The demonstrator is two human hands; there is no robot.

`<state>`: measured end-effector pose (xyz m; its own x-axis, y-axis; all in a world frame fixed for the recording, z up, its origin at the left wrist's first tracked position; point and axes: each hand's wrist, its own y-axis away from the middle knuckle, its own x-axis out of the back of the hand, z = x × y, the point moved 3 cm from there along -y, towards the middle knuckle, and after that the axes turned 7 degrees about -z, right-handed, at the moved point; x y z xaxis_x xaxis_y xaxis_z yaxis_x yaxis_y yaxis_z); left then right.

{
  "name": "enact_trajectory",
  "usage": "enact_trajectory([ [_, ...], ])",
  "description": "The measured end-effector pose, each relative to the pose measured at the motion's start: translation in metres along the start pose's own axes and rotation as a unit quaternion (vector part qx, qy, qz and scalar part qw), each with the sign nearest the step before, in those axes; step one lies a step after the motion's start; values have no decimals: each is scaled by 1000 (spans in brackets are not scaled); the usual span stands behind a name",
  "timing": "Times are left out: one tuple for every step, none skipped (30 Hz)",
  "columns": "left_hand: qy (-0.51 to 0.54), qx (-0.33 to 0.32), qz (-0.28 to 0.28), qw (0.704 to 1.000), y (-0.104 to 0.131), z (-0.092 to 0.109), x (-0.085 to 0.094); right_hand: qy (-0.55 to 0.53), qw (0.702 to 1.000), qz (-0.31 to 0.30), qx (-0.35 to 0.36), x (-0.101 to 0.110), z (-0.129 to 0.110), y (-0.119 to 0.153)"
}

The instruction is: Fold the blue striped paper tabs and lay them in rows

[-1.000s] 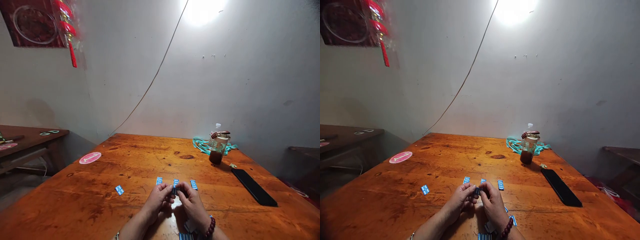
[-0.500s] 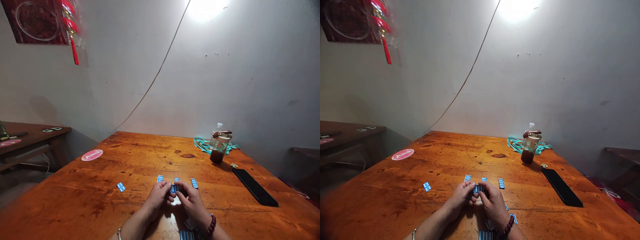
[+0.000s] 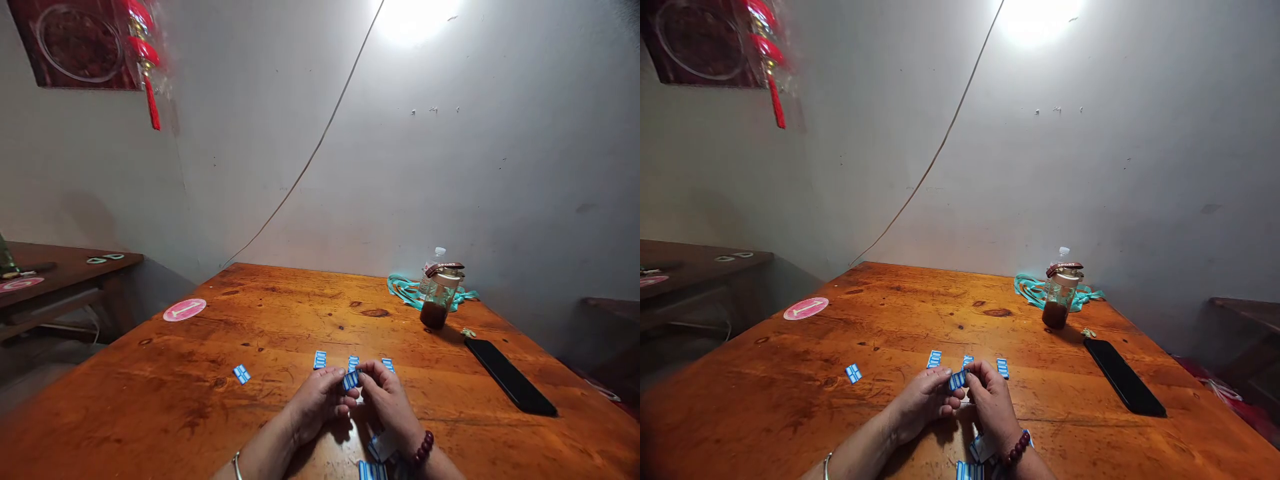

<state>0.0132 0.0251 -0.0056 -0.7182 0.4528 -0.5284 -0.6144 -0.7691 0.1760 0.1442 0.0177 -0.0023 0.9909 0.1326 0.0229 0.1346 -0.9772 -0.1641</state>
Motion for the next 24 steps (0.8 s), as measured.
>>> enact_trajectory([
  [12,8,-3,1000,0,0,0,5,1000,-4,4,0,0,0],
  [22,13,-7,1000,1,0,0,12,1000,-8,9,0,-1,1],
  [30,16,-9,999,1,0,0,21,1000,-12,14,-1,-1,1],
  [35,16,-12,999,1,1,0,30,999,-14,19,-1,-2,2],
  [38,15,-14,999,2,1,-1,37,999,-16,25,-1,-3,3],
  [38,13,-16,999,2,1,-1,42,999,-16,31,-2,-5,3],
  [37,11,-17,999,2,1,-1,43,998,-15,34,-2,-6,3],
  [37,9,-16,999,2,1,-1,38,999,-12,36,-2,-8,4],
  [37,7,-16,999,2,1,-1,28,999,-9,33,-2,-9,4],
  [38,6,-16,999,1,1,-1,10,1000,-7,27,-3,-9,3],
  [40,4,-16,999,1,1,-2,-13,1000,-8,17,-4,-9,3],
  [42,2,-16,999,1,1,-2,-40,999,-10,4,-5,-8,3],
  [43,2,-17,999,1,1,-2,-67,998,-15,-10,-6,-7,2],
  [42,1,-18,999,1,1,-2,-93,995,-20,-24,-7,-6,2],
  [40,0,-19,999,1,2,-3,-115,992,-26,-37,-8,-4,2],
  [35,0,-20,999,1,3,-4,-131,990,-30,-48,-9,-3,1],
  [25,0,-19,1000,1,3,-4,-137,989,-32,-54,-8,-2,1],
  [10,1,-15,1000,2,3,-5,-132,989,-29,-55,-7,-1,1],
  [-13,2,-7,1000,2,3,-5,-115,992,-23,-52,-5,-2,2],
  [-45,-3,2,999,1,3,-5,-90,995,-14,-44,-3,-2,2],
  [-89,-16,13,996,1,3,-4,-61,998,-5,-35,-1,-3,2],
  [-142,-40,24,989,1,3,-4,-34,999,3,-26,1,-4,1],
  [-197,-67,32,978,1,4,-4,-13,1000,8,-20,2,-5,1],
  [-247,-94,37,964,1,6,-3,-2,1000,10,-19,3,-5,0],
])
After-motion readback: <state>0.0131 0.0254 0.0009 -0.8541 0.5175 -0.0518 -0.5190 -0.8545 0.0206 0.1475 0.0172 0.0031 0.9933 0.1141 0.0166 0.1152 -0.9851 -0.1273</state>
